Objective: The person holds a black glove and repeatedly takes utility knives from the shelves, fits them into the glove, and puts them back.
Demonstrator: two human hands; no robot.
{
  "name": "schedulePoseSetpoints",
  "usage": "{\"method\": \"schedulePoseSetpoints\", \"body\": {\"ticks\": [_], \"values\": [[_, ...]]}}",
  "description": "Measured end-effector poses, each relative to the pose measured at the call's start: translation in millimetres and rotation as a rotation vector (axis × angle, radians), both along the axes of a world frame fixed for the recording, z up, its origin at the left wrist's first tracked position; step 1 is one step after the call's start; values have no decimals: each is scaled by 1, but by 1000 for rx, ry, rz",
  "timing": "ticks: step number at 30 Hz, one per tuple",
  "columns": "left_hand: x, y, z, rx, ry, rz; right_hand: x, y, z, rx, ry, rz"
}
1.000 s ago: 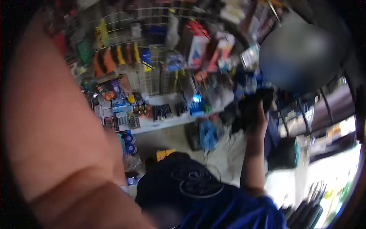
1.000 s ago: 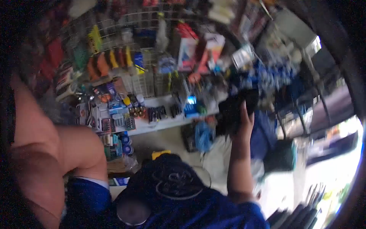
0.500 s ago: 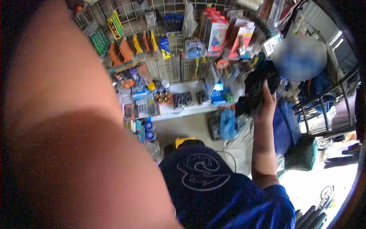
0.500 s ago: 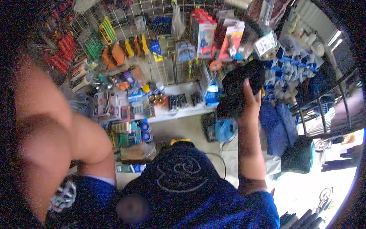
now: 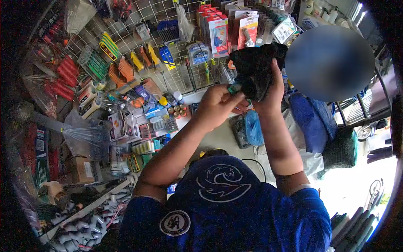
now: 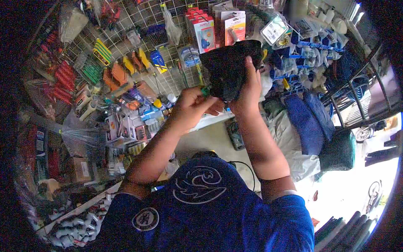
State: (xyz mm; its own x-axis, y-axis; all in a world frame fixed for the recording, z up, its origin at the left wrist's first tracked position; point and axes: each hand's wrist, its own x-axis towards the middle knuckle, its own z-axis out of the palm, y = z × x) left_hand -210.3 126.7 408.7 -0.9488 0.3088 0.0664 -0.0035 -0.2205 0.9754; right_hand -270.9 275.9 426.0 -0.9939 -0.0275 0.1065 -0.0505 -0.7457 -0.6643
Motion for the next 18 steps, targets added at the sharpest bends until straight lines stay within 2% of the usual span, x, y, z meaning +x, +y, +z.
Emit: {"method": "schedulePoseSetpoints", "body": {"ticks": [1, 5, 10, 11, 12, 14, 15, 16, 18], "values": [[-3, -1, -1, 10, 4, 66, 3, 3, 5, 0, -28, 14], [-14, -14, 6, 177, -74, 2, -5, 13, 16, 67, 55, -53], [-10, 0, 14, 23, 153, 99, 4, -6, 20, -34, 116, -32], [-11, 1, 16, -33, 227, 137, 2, -13, 6, 239, 83, -130], [-10, 0, 18, -91, 302, 175, 23, -37, 18, 223, 83, -206], [-3, -6, 22, -104, 188, 163, 10, -17, 18, 229, 97, -100], [-4, -8, 16, -73, 161, 140, 1, -7, 30, 163, 47, -127], [-5, -10, 10, -42, 131, 117, -10, 0, 33, -11, 32, -183], [-6, -11, 7, 12, 153, 148, -9, -8, 30, -76, 69, -121]]}}
